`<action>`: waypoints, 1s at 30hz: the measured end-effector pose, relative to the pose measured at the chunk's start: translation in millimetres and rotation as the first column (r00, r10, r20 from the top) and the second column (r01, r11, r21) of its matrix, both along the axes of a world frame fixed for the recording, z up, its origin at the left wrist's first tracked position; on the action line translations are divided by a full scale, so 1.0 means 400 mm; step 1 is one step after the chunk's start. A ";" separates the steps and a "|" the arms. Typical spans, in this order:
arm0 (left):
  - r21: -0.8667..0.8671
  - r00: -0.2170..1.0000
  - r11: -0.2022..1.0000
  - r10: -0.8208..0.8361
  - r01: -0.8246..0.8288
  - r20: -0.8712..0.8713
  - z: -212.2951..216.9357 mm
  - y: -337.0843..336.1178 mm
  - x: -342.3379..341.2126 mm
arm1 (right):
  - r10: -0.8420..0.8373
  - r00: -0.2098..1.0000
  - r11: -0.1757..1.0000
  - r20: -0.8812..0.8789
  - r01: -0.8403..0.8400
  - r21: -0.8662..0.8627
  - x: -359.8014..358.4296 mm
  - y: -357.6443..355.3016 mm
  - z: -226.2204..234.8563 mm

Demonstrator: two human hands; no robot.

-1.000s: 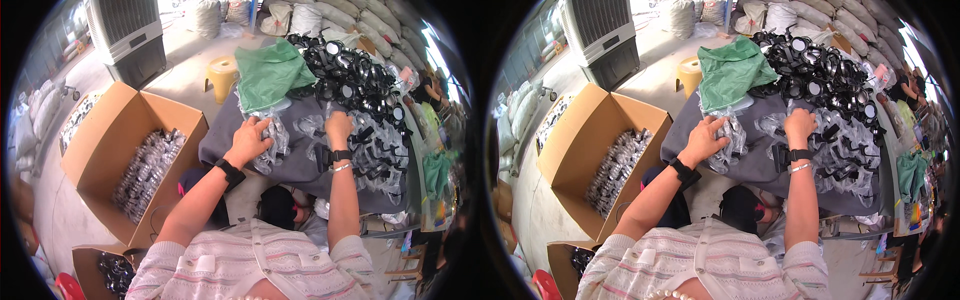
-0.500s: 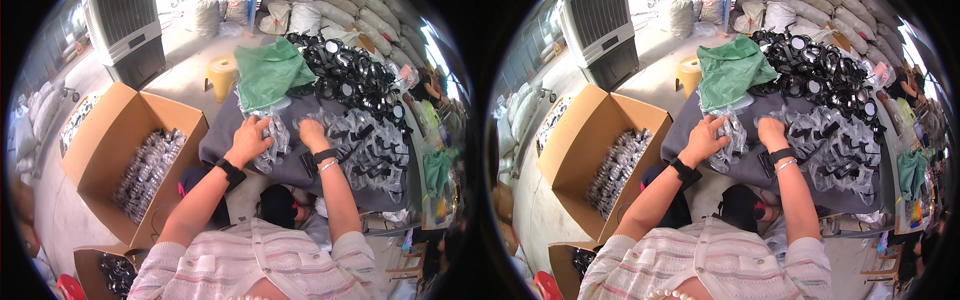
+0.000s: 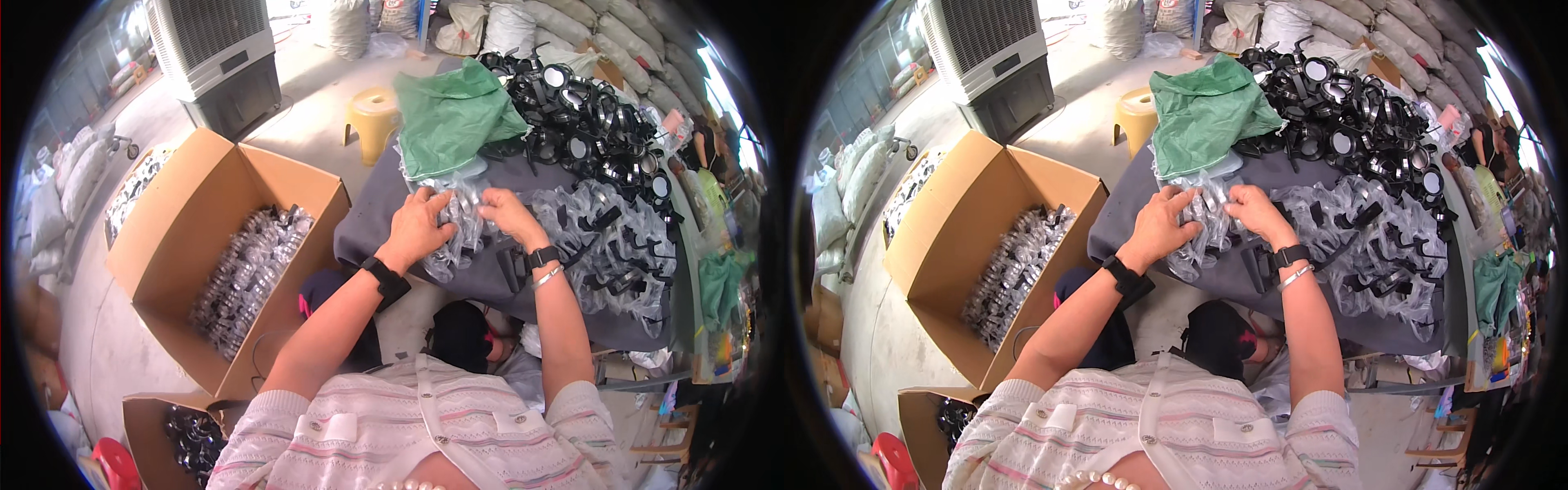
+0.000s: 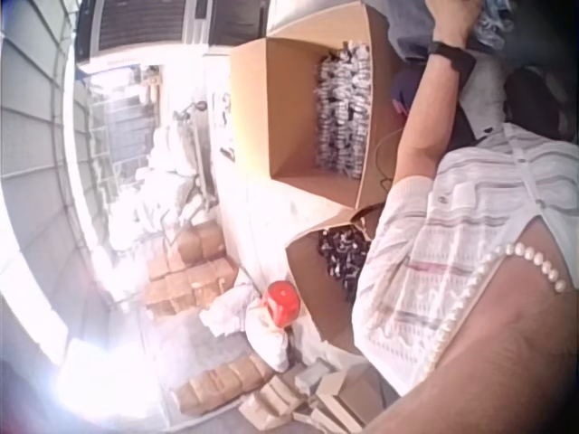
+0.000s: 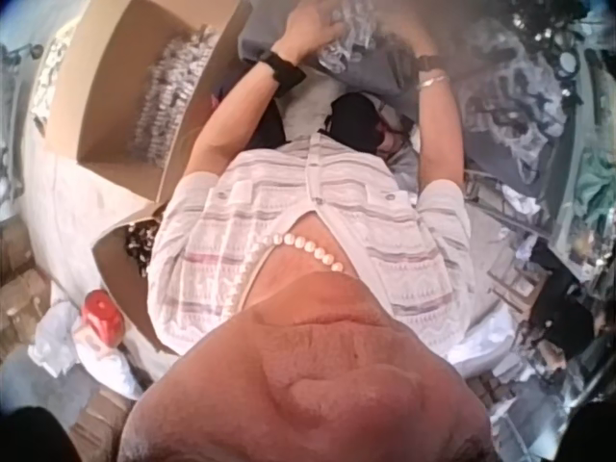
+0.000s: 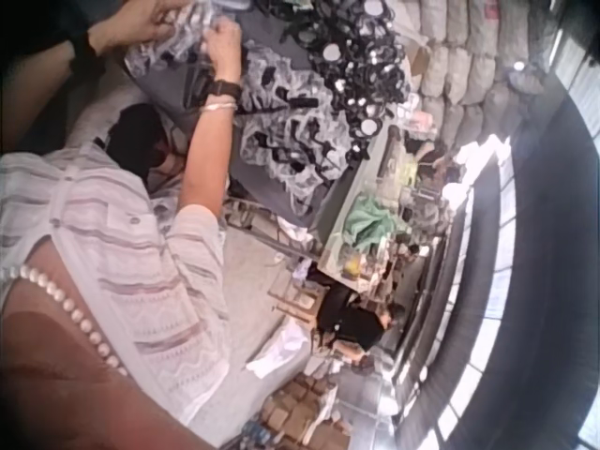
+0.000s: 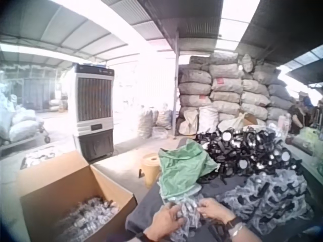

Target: The person is seen putting small plastic products into bags and then packing the bags into a large cardboard box.

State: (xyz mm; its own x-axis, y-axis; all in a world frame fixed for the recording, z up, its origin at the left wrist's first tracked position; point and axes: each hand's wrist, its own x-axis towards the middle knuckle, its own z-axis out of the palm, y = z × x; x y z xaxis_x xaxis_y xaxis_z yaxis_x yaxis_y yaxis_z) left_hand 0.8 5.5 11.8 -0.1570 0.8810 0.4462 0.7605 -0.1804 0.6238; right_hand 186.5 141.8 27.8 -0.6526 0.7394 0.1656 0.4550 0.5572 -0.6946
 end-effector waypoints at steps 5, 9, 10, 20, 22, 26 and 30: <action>0.044 1.000 0.999 -0.016 0.015 0.024 -0.016 0.002 -0.011 | 0.079 0.940 0.768 -0.333 -0.270 -0.580 0.008 -0.014 -0.010; 0.086 0.994 0.994 -0.073 0.067 0.080 -0.029 0.009 -0.023 | 0.173 0.891 0.668 -0.420 -0.420 -0.615 -0.004 -0.026 -0.008; 0.133 0.992 0.989 -0.085 0.072 0.093 -0.034 0.010 -0.024 | 0.200 0.924 0.735 -0.326 -0.362 -0.574 -0.016 -0.027 -0.013; -0.159 0.983 0.987 -0.031 0.003 -0.178 0.037 -0.023 -0.028 | 0.249 0.932 0.865 -0.262 -0.336 -0.372 -0.025 -0.061 -0.021; -0.229 0.985 0.973 -0.046 0.007 -0.164 0.046 -0.011 -0.023 | 0.268 0.928 0.872 -0.258 -0.347 -0.344 -0.019 -0.054 -0.027; -0.331 0.996 0.943 -0.054 0.029 -0.067 0.032 0.027 0.006 | 0.302 0.938 0.887 -0.167 -0.341 -0.312 0.002 -0.030 -0.026; -0.253 0.998 0.965 -0.061 0.065 0.025 0.024 0.015 -0.027 | 0.315 0.940 0.919 -0.135 -0.337 -0.205 -0.045 -0.019 -0.027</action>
State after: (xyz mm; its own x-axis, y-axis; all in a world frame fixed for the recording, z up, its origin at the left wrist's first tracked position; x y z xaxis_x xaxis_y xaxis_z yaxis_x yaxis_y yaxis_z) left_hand -10.1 11.4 21.2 -0.1030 0.9733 0.2050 0.7416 -0.0622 0.6679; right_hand 168.6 134.3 17.0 -0.8525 0.5135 0.0972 0.1982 0.4898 -0.8490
